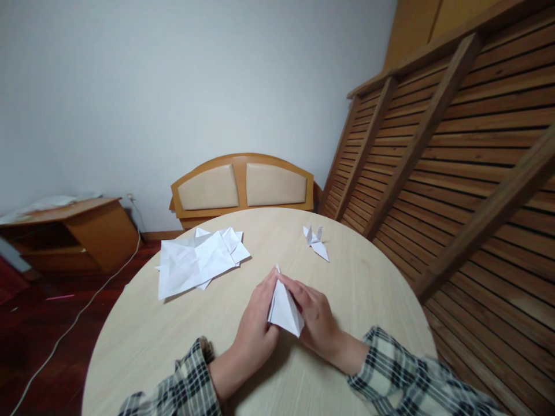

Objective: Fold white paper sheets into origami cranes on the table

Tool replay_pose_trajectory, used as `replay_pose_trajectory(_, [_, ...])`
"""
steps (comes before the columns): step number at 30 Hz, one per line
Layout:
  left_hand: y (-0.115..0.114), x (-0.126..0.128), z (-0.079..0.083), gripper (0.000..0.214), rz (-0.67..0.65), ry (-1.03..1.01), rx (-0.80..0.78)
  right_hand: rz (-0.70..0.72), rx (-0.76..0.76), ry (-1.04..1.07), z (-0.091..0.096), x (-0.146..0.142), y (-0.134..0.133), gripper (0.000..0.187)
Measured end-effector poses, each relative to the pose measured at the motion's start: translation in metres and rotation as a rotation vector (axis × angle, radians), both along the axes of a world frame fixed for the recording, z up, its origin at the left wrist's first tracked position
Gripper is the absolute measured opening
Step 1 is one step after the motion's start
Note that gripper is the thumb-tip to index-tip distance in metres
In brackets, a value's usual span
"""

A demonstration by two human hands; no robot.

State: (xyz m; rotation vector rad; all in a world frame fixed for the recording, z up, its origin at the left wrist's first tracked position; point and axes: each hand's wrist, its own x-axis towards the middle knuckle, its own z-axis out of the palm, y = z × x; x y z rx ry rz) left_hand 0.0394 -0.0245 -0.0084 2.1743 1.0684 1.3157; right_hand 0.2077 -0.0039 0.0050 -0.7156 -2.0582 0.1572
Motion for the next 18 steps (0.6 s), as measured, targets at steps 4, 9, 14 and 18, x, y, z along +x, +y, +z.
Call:
replay_pose_trajectory(4, [-0.002, 0.003, 0.008, 0.055, 0.046, -0.094, -0.022, -0.055, 0.226, -0.052, 0.001, -0.004, -0.004, 0.067])
replay_pose_trajectory(9, [-0.001, 0.004, 0.007, 0.045, 0.143, -0.247, -0.172, -0.026, 0.31, -0.108, 0.003, -0.005, -0.005, 0.072])
replay_pose_trajectory(14, [-0.001, 0.004, 0.009, 0.051, 0.154, -0.306, -0.285, -0.023, 0.352, -0.128, 0.006, -0.003, -0.005, 0.072])
replay_pose_trajectory(18, [-0.002, 0.004, 0.016, 0.038, 0.142, -0.294, -0.334, -0.057, 0.355, -0.139, 0.008, -0.003, -0.006, 0.073])
